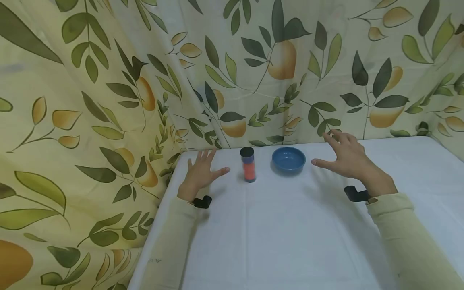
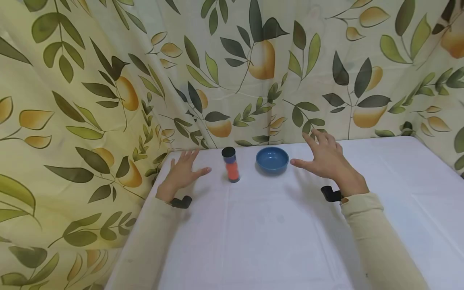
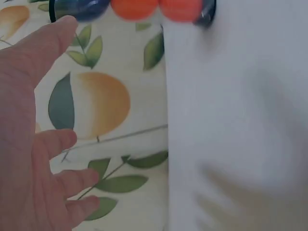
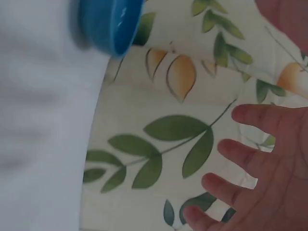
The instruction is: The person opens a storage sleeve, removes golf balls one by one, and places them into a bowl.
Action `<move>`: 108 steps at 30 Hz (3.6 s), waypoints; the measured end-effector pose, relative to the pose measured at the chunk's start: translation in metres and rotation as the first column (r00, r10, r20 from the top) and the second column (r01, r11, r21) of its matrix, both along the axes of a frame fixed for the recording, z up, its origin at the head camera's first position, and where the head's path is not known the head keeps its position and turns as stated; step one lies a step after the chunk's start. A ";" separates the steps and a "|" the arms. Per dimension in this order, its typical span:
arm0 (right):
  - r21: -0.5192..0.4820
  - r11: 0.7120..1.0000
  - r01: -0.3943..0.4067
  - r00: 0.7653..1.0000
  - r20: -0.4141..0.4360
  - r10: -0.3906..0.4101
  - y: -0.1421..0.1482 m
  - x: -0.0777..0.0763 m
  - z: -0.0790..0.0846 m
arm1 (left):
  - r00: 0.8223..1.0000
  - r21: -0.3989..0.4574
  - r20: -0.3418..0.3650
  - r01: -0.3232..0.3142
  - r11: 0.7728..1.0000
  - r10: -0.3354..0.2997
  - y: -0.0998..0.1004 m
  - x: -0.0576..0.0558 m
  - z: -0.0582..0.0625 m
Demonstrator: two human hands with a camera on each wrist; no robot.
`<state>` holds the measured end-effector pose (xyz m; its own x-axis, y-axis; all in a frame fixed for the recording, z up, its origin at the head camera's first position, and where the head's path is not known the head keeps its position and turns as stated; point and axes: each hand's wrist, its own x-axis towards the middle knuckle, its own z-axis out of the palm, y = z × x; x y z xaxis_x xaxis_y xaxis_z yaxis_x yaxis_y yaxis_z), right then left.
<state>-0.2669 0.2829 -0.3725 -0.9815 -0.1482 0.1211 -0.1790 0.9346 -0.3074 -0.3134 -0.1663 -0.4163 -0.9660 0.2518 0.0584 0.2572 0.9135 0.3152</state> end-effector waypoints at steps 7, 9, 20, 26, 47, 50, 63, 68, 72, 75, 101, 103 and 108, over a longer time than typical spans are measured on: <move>-0.215 0.972 -0.100 0.995 -0.051 0.091 -0.021 0.012 -0.009 | 0.991 0.406 0.103 0.033 0.913 -0.082 0.043 0.000 -0.030; -0.252 0.959 -0.129 0.991 -0.060 0.118 -0.028 0.014 -0.011 | 0.987 0.494 0.121 0.031 0.869 -0.105 0.057 0.000 -0.037; -0.278 0.917 -0.287 0.957 -0.114 0.265 -0.051 0.021 -0.018 | 0.999 0.559 0.046 -0.005 0.829 -0.024 0.103 0.005 -0.062; -0.268 0.909 -0.319 0.948 -0.103 0.302 -0.062 0.024 -0.020 | 0.999 0.466 -0.025 -0.020 0.884 0.035 0.108 0.009 -0.066; -0.239 0.928 -0.286 0.958 -0.100 0.270 -0.078 0.024 -0.027 | 0.973 0.283 -0.159 0.207 0.936 -0.167 0.111 0.020 -0.045; -0.257 0.930 -0.262 0.965 -0.084 0.248 -0.078 0.024 -0.025 | 0.970 0.271 -0.161 0.223 0.936 -0.185 0.112 0.022 -0.041; -0.276 0.935 -0.221 0.975 -0.043 0.218 -0.082 0.026 -0.028 | 0.959 0.097 -0.156 0.251 0.963 -0.235 0.122 0.026 -0.028; -0.272 0.937 -0.221 0.975 -0.051 0.215 -0.083 0.025 -0.029 | 0.957 0.075 -0.161 0.256 0.964 -0.242 0.123 0.027 -0.025; -0.275 0.935 -0.224 0.975 -0.066 0.214 -0.083 0.024 -0.030 | 0.953 0.056 -0.161 0.268 0.962 -0.257 0.122 0.027 -0.025; -0.280 0.932 -0.230 0.973 -0.068 0.219 -0.084 0.023 -0.031 | 0.950 0.056 -0.158 0.279 0.959 -0.268 0.121 0.027 -0.025; -0.236 0.924 -0.302 0.953 -0.099 0.286 -0.088 0.021 -0.034 | 0.953 0.223 -0.083 0.304 0.926 -0.292 0.111 0.021 -0.026; -0.238 0.922 -0.306 0.952 -0.101 0.290 -0.088 0.021 -0.033 | 0.951 0.229 -0.083 0.308 0.923 -0.297 0.110 0.021 -0.026; -0.245 0.920 -0.306 0.952 -0.097 0.291 -0.089 0.020 -0.035 | 0.949 0.217 -0.077 0.316 0.924 -0.307 0.109 0.021 -0.024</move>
